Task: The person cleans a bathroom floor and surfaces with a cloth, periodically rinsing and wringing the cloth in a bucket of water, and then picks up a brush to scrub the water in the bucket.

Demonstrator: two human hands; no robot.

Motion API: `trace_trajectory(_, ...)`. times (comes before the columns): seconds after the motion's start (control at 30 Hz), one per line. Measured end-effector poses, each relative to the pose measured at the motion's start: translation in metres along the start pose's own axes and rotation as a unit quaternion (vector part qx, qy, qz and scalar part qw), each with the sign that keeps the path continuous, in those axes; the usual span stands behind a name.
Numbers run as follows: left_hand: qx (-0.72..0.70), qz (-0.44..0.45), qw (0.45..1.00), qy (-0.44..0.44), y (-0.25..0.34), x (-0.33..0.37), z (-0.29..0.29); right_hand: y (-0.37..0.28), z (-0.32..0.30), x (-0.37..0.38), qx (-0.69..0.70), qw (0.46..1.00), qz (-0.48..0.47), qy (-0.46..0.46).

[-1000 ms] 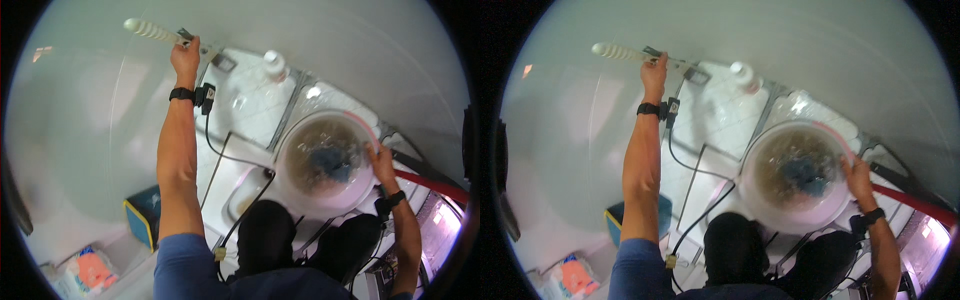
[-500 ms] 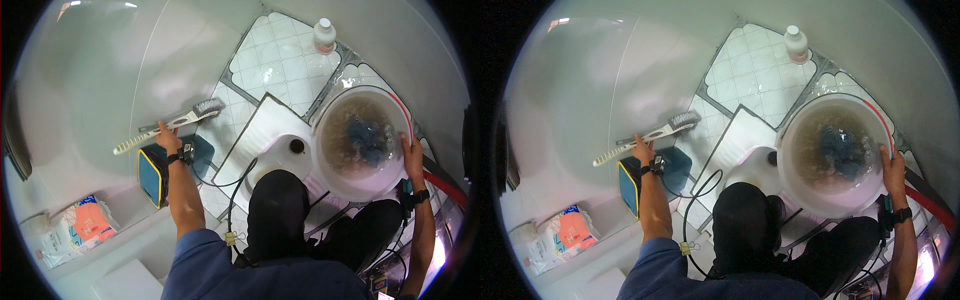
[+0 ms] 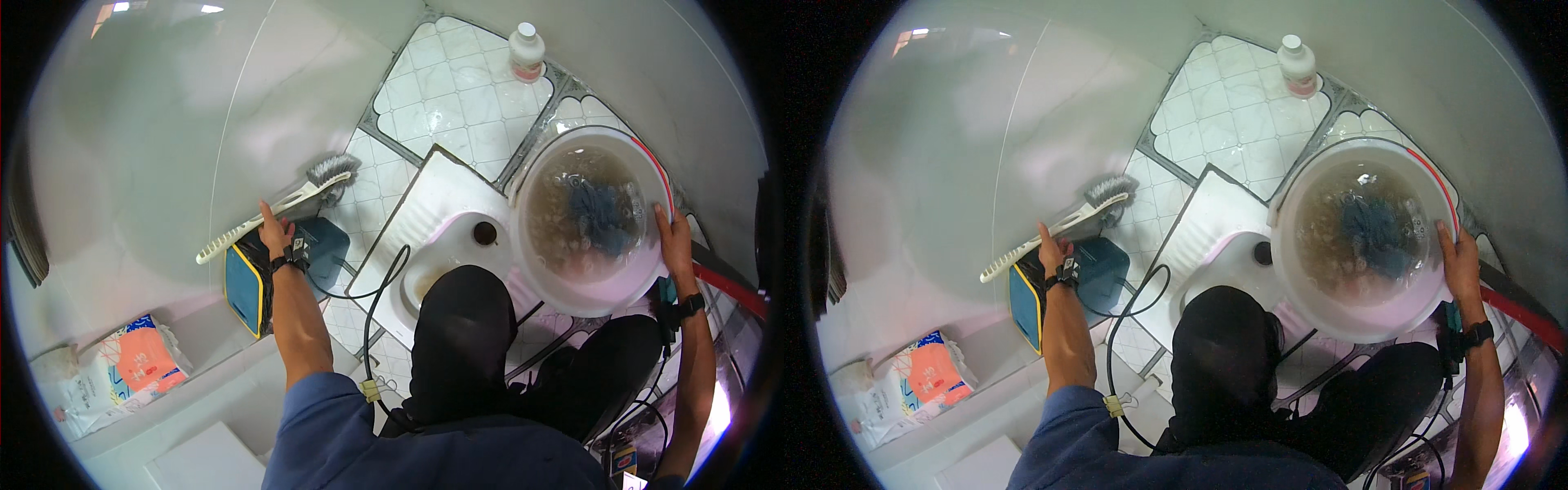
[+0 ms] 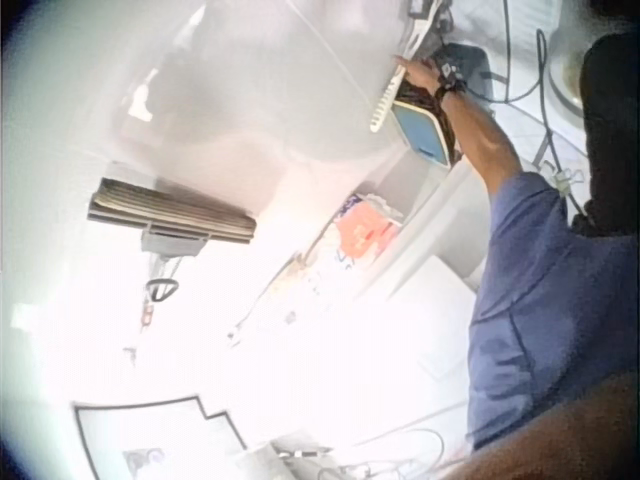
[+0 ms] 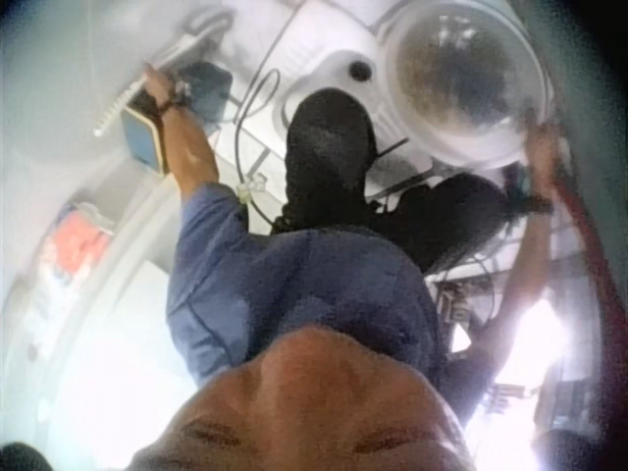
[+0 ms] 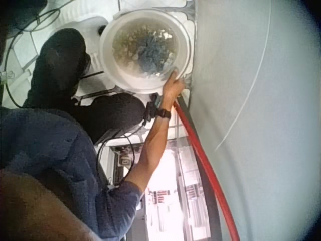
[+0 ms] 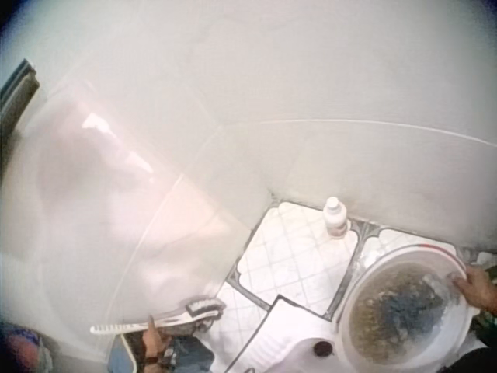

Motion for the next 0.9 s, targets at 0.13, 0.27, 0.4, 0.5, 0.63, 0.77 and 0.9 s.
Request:
trace_trajectory(0.13, -0.017, -0.002, 0.998, -0.067, -0.014, 0.011, 0.029, -0.010, -0.012, -0.010, -0.030, 0.999, 0.008, 0.029)
trace_trajectory(0.27, -0.009, 0.018, 0.989, -0.148, 0.028, 0.061, -0.017, -0.033, 0.008, 0.003, -0.099, 0.995, 0.005, -0.017)
trace_trajectory(0.4, 0.002, 0.082, 0.990, -0.118, 0.034, -0.012, 0.047, -0.034, -0.002, -0.002, -0.122, 0.992, -0.022, 0.009)
trace_trajectory(0.5, 0.055, 0.225, 0.954, -0.189, 0.095, -0.122, 0.087, -0.025, -0.003, -0.002, -0.116, 0.992, -0.042, 0.028)
trace_trajectory(0.63, 0.045, 0.409, 0.845, -0.341, 0.184, -0.316, 0.113, -0.034, -0.003, -0.005, -0.130, 0.991, -0.027, 0.022)
trace_trajectory(0.77, 0.036, 0.581, 0.679, -0.448, 0.207, -0.476, 0.106, -0.040, 0.000, 0.000, -0.124, 0.991, -0.037, 0.019)
trace_trajectory(0.9, 0.140, 0.655, 0.497, -0.552, 0.138, -0.588, 0.131, -0.042, -0.001, -0.002, -0.139, 0.990, -0.013, -0.004)
Point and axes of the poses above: each hand's wrist, its own x-axis towards the middle knuckle, its own z-axis out of the palm, y = z × x, the point moved 10 cm from there along x, towards the middle knuckle, and after that the axes turned 8 degrees about -z, right-handed, at the moved point
